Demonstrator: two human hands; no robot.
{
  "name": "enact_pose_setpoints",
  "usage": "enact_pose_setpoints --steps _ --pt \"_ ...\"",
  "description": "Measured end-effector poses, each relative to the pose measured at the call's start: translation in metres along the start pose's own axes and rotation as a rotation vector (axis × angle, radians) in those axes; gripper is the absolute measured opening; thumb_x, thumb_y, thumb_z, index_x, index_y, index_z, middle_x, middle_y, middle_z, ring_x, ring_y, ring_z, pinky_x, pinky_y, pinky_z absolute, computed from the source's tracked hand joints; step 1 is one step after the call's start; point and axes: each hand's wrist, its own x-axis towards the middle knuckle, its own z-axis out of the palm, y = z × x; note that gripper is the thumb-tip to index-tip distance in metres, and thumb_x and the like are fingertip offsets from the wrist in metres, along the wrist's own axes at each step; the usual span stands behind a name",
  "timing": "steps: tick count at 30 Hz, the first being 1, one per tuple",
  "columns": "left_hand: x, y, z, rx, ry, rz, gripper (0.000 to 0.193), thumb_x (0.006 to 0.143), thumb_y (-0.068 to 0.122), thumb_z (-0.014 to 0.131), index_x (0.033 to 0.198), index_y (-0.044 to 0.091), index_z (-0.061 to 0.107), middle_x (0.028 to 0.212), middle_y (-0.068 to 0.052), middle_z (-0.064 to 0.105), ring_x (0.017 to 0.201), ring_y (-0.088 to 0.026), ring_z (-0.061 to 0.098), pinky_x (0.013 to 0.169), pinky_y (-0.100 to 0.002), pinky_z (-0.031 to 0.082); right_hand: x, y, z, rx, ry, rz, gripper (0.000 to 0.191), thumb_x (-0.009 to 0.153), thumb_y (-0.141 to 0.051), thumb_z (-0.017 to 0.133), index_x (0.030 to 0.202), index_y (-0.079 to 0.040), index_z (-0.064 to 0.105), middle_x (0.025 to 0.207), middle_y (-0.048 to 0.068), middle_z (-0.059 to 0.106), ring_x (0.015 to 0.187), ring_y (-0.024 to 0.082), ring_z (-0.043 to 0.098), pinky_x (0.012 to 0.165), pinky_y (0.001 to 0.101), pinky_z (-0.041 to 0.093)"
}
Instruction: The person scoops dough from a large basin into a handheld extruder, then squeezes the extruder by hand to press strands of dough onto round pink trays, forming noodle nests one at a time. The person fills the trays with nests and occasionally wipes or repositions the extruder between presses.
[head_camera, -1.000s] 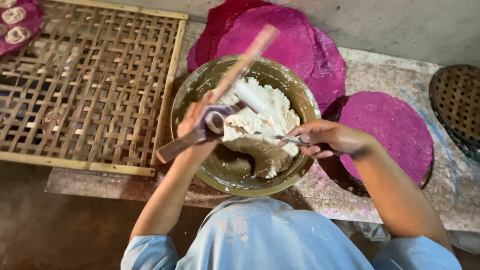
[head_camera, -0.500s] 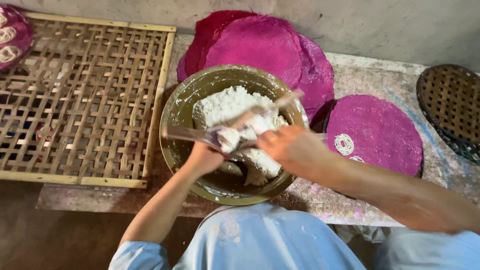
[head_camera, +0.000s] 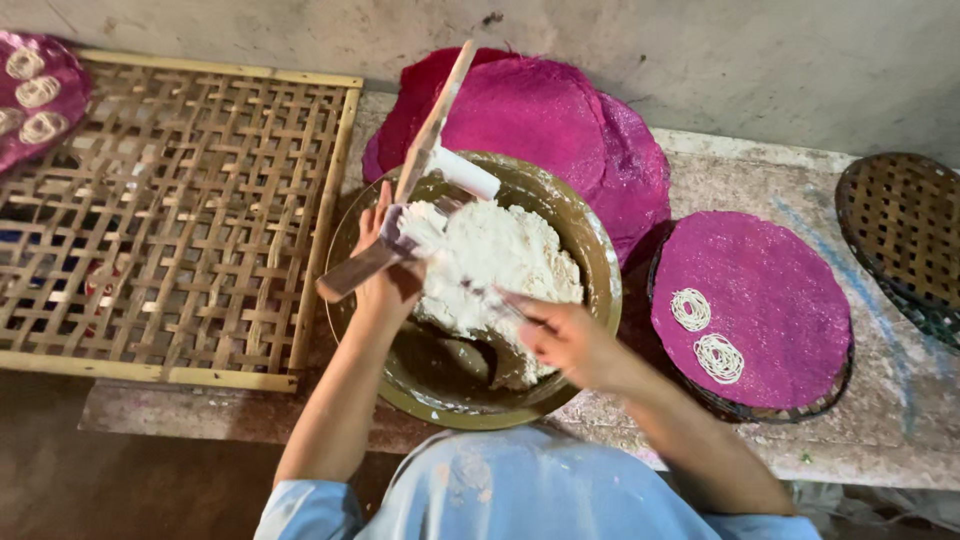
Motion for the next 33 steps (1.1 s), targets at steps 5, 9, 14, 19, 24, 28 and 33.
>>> enact_pose_setpoints --steps 5,9,14,19,24,28,33 --pt "-0.014 0.017 0.005 -0.007 -0.045 0.032 0.056 0.078 0.012 0.077 0.130 0.001 0.060 0.161 -0.030 0.031 0.114 -0.044 0.056 0.083 -0.049 0.057 0.029 0.013 -0.007 -0.072 0.387 -0.717 0.047 0.106 -0.011 0.058 0.154 -0.013 0.053 0.119 0.022 0.074 0.096 0.016 0.069 0.081 0.0344 0.054" --pt "-0.005 0.011 0.017 0.045 -0.037 0.027 0.070 0.078 0.014 0.078 0.142 -0.001 0.055 0.160 -0.030 0.034 0.113 -0.044 0.057 0.082 -0.049 0.058 0.025 0.019 0.031 -0.035 0.425 -0.701 0.044 0.110 -0.016 0.054 0.153 -0.020 0.046 0.102 0.018 0.070 0.086 0.016 0.064 0.068 0.0372 0.052" --pt "-0.007 -0.003 0.005 0.082 -0.078 0.164 0.075 0.077 0.027 0.082 0.143 0.009 0.051 0.141 -0.027 0.049 0.105 -0.045 0.060 0.076 -0.045 0.060 0.001 -0.009 -0.042 -0.309 0.153 0.006 0.034 0.101 -0.035 0.059 0.133 -0.032 0.071 0.064 0.017 0.067 0.052 0.019 0.053 0.053 0.0424 0.046" --pt "-0.030 0.019 0.007 -0.131 -0.408 0.105 0.091 0.082 0.023 0.085 0.160 0.004 0.042 0.120 -0.017 0.062 0.102 -0.032 0.066 0.084 -0.044 0.058 0.003 -0.052 -0.076 -0.932 -0.027 -0.207 0.021 0.095 -0.026 0.058 0.107 -0.021 0.074 0.075 0.009 0.070 0.065 0.026 0.066 0.058 0.0446 0.052" --pt "-0.050 0.029 0.021 -0.771 -0.388 0.064 0.076 0.079 0.020 0.088 0.144 0.002 0.053 0.132 -0.013 0.065 0.116 -0.024 0.066 0.099 -0.038 0.055 0.003 -0.069 -0.025 -1.389 0.139 -0.598 0.022 0.087 -0.016 0.058 0.105 -0.008 0.067 0.093 0.009 0.071 0.082 0.026 0.073 0.064 0.0396 0.060" --pt "-0.053 0.003 0.016 -0.587 -0.553 -0.010 0.068 0.077 0.019 0.093 0.137 0.007 0.062 0.121 -0.013 0.068 0.109 -0.023 0.065 0.098 -0.039 0.056 -0.031 -0.073 -0.063 -1.228 0.220 -0.642 0.032 0.082 -0.011 0.059 0.112 -0.012 0.068 0.092 0.005 0.071 0.084 0.025 0.072 0.067 0.0402 0.059" --pt "-0.048 -0.015 0.031 -1.644 -0.606 -0.590 0.044 0.090 0.015 0.073 0.131 0.010 0.058 0.128 -0.009 0.065 0.117 -0.021 0.064 0.104 -0.041 0.055 -0.047 -0.068 -0.098 -1.139 0.290 -0.628 0.029 0.081 -0.013 0.061 0.107 -0.018 0.071 0.082 0.004 0.070 0.079 0.027 0.072 0.063 0.0414 0.057"
